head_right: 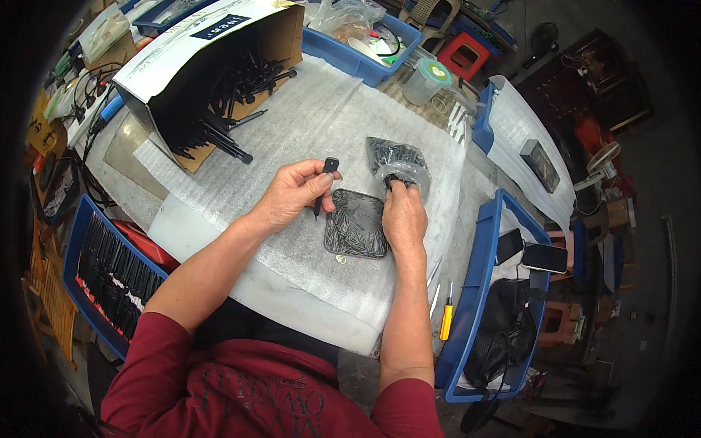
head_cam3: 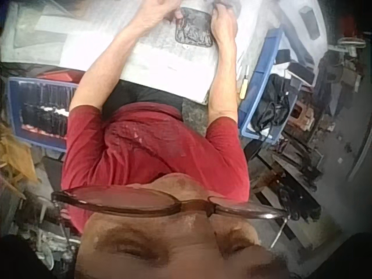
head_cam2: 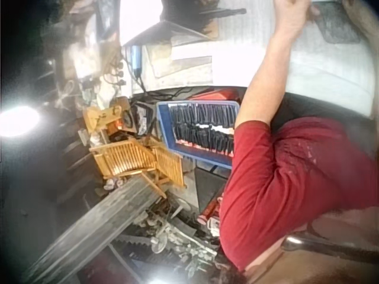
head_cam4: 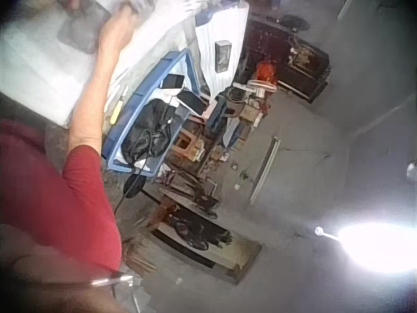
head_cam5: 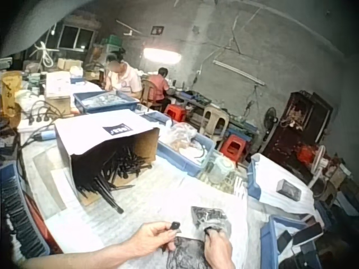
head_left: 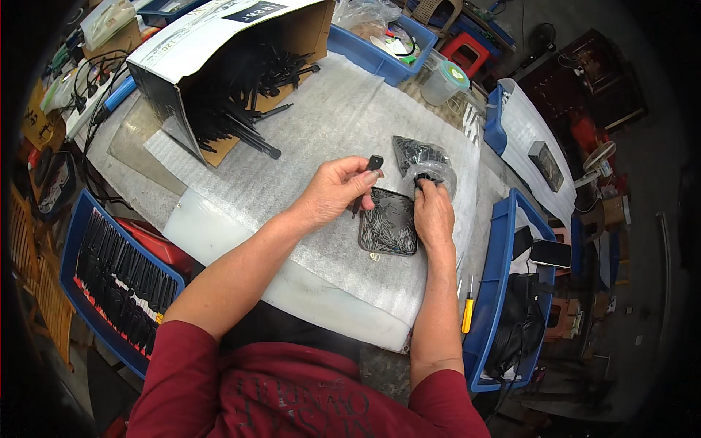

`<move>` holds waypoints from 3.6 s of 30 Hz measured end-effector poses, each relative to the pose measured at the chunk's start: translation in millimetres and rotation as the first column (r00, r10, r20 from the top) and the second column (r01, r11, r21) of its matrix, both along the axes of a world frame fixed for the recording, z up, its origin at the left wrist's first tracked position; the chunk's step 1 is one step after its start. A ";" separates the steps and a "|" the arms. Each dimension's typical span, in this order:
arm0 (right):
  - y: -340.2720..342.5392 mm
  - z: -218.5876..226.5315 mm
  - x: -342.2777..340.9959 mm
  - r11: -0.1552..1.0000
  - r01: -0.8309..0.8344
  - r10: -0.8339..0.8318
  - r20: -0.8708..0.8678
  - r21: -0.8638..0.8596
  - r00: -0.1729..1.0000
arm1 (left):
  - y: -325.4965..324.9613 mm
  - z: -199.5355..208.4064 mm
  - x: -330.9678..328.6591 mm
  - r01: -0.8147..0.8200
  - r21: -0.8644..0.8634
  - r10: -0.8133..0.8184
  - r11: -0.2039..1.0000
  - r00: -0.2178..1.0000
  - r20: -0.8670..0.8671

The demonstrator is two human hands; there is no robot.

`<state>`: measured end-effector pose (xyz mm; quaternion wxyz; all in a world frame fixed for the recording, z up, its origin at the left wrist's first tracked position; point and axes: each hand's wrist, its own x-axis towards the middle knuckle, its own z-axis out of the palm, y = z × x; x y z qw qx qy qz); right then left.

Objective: The person assembles small plastic components by fitting pieces together by hand, then sorts the assembled components into a blue storage bin.

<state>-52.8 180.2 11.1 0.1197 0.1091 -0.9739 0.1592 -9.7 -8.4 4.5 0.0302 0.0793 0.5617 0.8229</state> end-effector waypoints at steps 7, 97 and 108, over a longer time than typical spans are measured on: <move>6.6 -10.4 -5.3 0.998 -0.047 0.042 -0.105 -0.041 0.994 | 2.9 2.4 2.0 0.038 -0.022 -0.038 0.999 0.999 0.033; -5.6 9.2 17.7 0.266 -0.131 0.526 0.030 -0.955 0.850 | -3.2 6.3 6.1 -0.121 -0.685 -0.078 0.718 0.964 -0.253; -4.7 6.7 16.7 0.279 -0.122 0.537 0.050 -0.952 0.842 | -2.9 2.1 4.2 -0.094 -0.636 -0.087 0.766 0.965 -0.248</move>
